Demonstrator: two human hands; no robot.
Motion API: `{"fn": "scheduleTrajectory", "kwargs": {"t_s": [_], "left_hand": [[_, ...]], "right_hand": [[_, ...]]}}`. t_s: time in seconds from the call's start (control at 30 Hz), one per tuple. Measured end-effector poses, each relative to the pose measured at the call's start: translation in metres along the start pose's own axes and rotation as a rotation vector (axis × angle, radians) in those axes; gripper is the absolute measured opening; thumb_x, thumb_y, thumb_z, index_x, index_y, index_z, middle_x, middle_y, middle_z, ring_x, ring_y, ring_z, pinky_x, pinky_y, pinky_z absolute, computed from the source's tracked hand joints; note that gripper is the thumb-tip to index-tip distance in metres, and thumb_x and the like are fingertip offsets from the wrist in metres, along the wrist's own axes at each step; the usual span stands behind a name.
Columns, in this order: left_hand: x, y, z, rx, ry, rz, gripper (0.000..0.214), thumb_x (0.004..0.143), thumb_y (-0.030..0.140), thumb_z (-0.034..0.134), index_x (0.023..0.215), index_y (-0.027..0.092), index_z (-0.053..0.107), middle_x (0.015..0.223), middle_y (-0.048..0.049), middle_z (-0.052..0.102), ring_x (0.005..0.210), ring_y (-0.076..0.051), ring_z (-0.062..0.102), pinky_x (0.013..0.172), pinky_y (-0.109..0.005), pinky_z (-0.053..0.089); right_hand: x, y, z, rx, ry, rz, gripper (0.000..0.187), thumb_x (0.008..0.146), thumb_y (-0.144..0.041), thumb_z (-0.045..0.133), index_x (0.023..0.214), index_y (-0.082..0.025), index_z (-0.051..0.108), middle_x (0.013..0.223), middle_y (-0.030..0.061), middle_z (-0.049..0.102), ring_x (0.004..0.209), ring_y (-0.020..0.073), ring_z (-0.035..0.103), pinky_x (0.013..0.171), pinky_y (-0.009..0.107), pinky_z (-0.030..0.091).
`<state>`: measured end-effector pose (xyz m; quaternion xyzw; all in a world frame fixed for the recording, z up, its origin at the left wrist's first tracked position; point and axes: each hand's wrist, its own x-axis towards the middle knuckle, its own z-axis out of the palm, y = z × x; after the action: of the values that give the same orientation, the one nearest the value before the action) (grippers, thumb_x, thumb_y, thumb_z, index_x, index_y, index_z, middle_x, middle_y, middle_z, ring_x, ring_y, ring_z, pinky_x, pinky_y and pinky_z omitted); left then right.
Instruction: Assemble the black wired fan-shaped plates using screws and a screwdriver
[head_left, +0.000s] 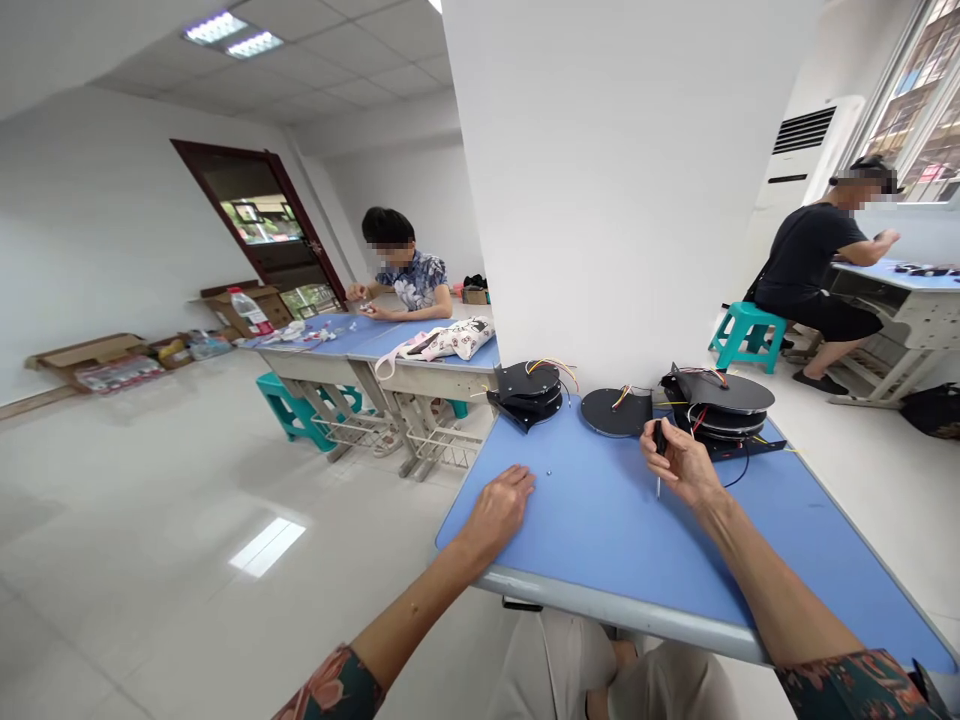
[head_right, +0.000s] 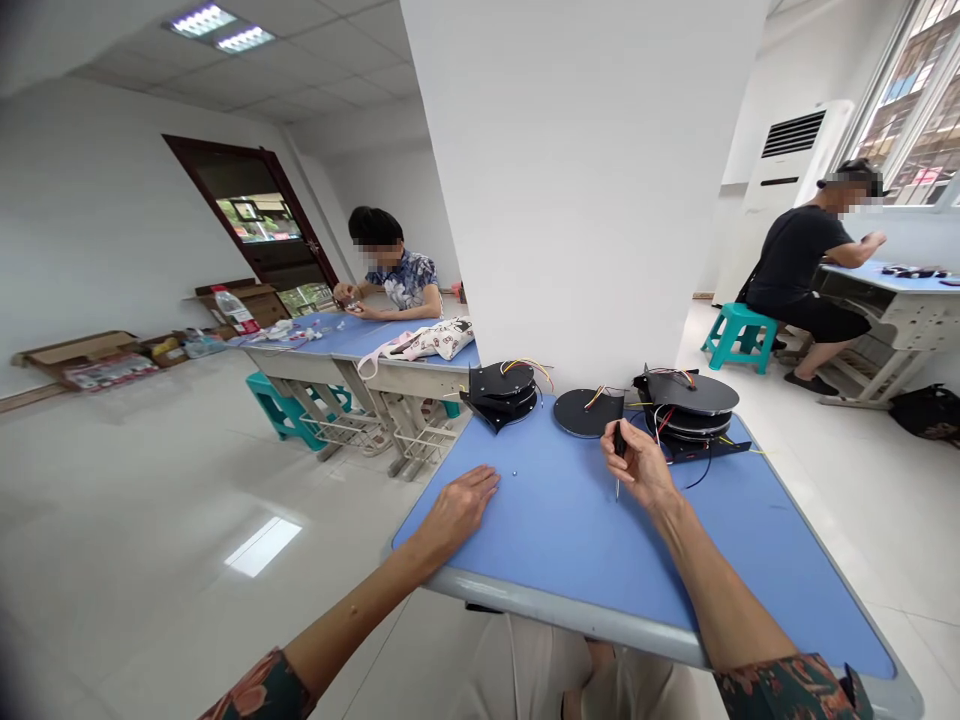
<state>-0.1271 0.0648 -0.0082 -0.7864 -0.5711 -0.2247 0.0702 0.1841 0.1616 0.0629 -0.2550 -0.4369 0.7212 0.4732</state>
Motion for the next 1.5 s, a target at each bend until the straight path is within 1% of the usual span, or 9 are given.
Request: {"fn": "scheduleTrajectory", "kwargs": {"t_s": [0.17,0.4,0.7,0.97,1.07,1.13,1.3,1.4,1.5], "left_hand": [[-0.006,0.001,-0.008,-0.094,0.011,-0.057,0.045,0.101,0.028,0.053,0.145,0.017,0.054,0.142,-0.0150,0.064,0.132,-0.027,0.062,0.113,-0.045,0.053],[0.007,0.005,-0.009,-0.121,-0.062,-0.007,0.058,0.100,0.040,0.058,0.153,0.020,0.046,0.159,-0.0147,0.046,0.145,-0.028,0.048,0.118,-0.047,0.046],[0.001,0.001,-0.009,-0.140,-0.063,0.084,0.040,0.104,0.031,0.050,0.138,0.015,0.062,0.143,-0.0140,0.063,0.141,-0.026,0.054,0.117,-0.046,0.050],[-0.019,0.001,-0.021,-0.114,-0.026,0.097,0.041,0.104,0.032,0.050,0.141,0.018,0.059,0.146,-0.0137,0.061,0.140,-0.026,0.054,0.115,-0.046,0.051],[0.005,-0.010,-0.038,-0.113,0.053,-0.051,0.037,0.103,0.033,0.051,0.134,0.019,0.064,0.139,-0.0130,0.067,0.131,-0.026,0.062,0.114,-0.044,0.051],[0.035,-0.025,-0.054,-0.147,0.122,-0.286,0.034,0.102,0.032,0.052,0.129,0.017,0.066,0.125,-0.0119,0.074,0.117,-0.025,0.070,0.108,-0.041,0.054],[0.127,-0.070,-0.081,-0.316,0.051,-0.790,0.041,0.099,0.044,0.053,0.123,0.012,0.064,0.092,-0.0089,0.080,0.077,-0.020,0.076,0.085,-0.032,0.058],[0.161,-0.083,-0.074,-0.297,-0.078,-0.824,0.044,0.098,0.050,0.050,0.094,0.011,0.071,0.068,-0.0079,0.074,0.063,-0.021,0.073,0.077,-0.031,0.057],[0.175,-0.083,-0.061,-0.264,-0.120,-0.812,0.037,0.094,0.036,0.055,0.071,0.012,0.069,0.054,-0.0100,0.066,0.064,-0.024,0.072,0.077,-0.033,0.055]], "right_hand": [[-0.001,-0.002,0.003,-0.014,0.011,0.000,0.034,0.083,-0.050,0.074,0.085,-0.020,0.059,0.067,-0.0011,0.048,0.047,0.0073,0.025,0.035,0.019,0.015],[-0.002,-0.002,0.004,-0.013,0.047,0.009,0.033,0.084,-0.051,0.073,0.083,-0.020,0.060,0.068,-0.0011,0.046,0.048,0.0081,0.025,0.035,0.020,0.016],[-0.003,-0.003,0.007,-0.013,0.053,0.012,0.032,0.085,-0.050,0.072,0.083,-0.020,0.061,0.067,-0.0010,0.045,0.048,0.0084,0.025,0.034,0.020,0.015],[-0.004,-0.002,0.010,-0.032,0.046,0.014,0.032,0.087,-0.052,0.069,0.083,-0.022,0.059,0.068,-0.0006,0.044,0.048,0.0091,0.023,0.035,0.022,0.014],[-0.004,-0.002,0.010,-0.026,0.050,-0.004,0.033,0.087,-0.052,0.070,0.082,-0.022,0.058,0.067,-0.0011,0.044,0.048,0.0085,0.022,0.036,0.021,0.014],[-0.004,-0.002,0.010,-0.014,0.048,-0.002,0.034,0.086,-0.052,0.072,0.081,-0.021,0.058,0.067,-0.0012,0.044,0.048,0.0079,0.022,0.036,0.021,0.014],[-0.003,0.001,0.007,0.004,0.041,0.011,0.033,0.086,-0.051,0.071,0.082,-0.020,0.059,0.066,-0.0009,0.045,0.047,0.0078,0.022,0.035,0.020,0.013],[-0.001,0.001,0.003,0.005,0.035,0.001,0.034,0.087,-0.052,0.070,0.083,-0.021,0.058,0.067,-0.0013,0.045,0.046,0.0075,0.024,0.034,0.020,0.015],[0.000,0.001,0.001,0.005,0.026,-0.010,0.035,0.088,-0.053,0.069,0.084,-0.021,0.057,0.066,-0.0019,0.044,0.046,0.0073,0.024,0.033,0.019,0.017]]}}
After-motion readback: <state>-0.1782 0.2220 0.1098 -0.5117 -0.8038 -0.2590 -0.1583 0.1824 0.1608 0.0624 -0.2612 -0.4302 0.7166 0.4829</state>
